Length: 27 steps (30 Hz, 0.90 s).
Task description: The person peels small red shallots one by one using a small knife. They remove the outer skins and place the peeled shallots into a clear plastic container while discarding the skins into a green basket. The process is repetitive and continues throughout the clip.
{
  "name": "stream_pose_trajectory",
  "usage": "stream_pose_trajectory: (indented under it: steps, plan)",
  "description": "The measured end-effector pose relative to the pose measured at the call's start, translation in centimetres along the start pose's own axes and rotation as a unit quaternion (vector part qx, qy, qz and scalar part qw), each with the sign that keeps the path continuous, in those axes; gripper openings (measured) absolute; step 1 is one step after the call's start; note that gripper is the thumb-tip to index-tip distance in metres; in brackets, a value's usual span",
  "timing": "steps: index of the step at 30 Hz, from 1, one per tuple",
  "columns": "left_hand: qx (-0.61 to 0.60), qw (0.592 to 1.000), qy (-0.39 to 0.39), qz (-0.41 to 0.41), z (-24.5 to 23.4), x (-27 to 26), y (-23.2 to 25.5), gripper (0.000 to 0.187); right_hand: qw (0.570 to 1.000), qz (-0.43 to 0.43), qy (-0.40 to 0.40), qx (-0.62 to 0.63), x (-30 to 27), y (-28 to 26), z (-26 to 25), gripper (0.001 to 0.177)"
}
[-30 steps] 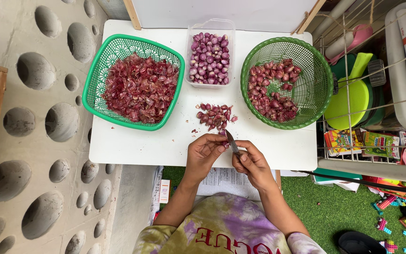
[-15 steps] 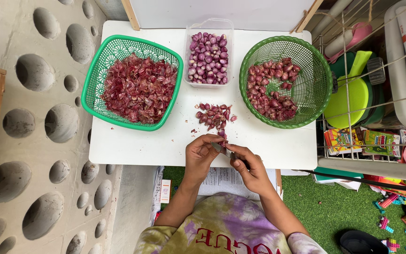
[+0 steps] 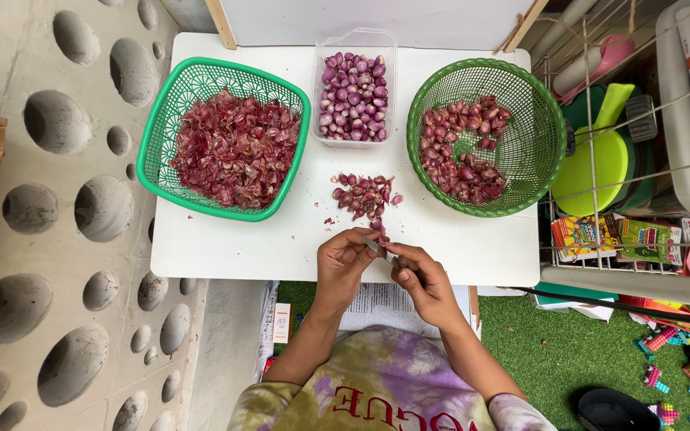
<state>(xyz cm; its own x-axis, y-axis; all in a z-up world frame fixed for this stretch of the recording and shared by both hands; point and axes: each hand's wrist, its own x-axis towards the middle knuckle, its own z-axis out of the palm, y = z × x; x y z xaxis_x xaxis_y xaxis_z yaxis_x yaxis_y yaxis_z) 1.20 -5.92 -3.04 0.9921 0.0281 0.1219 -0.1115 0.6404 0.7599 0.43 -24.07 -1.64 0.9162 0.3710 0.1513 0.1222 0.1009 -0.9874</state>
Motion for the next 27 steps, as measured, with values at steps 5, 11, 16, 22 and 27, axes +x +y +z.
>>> stream_pose_trajectory:
  steps: [5, 11, 16, 22, 27]
  plan:
    - [0.005, 1.0, -0.002, -0.006, 0.3, -0.1, -0.2, 0.014, 0.999, -0.018, 0.008, 0.047, 0.2, 0.4, 0.1, 0.04]
    - [-0.024, 0.999, -0.013, -0.019, 0.4, -0.1, -0.5, 0.017, 0.999, -0.027, 0.0, 0.039, -0.3, 0.2, 0.0, 0.041]
    - [-0.018, 0.999, -0.021, -0.033, 0.7, -0.4, -0.4, 0.02, 0.997, -0.064, 0.025, -0.036, -0.9, 0.9, 0.0, 0.037]
    - [-0.014, 0.998, -0.034, -0.046, 1.4, -0.6, -0.2, 0.024, 0.978, -0.001, -0.004, 0.211, -2.3, 1.9, -1.6, 0.041]
    - [0.036, 0.998, -0.046, -0.039, 1.9, -0.9, 0.0, 0.022, 0.999, -0.012, 0.022, 0.046, -3.1, -1.0, -1.8, 0.047]
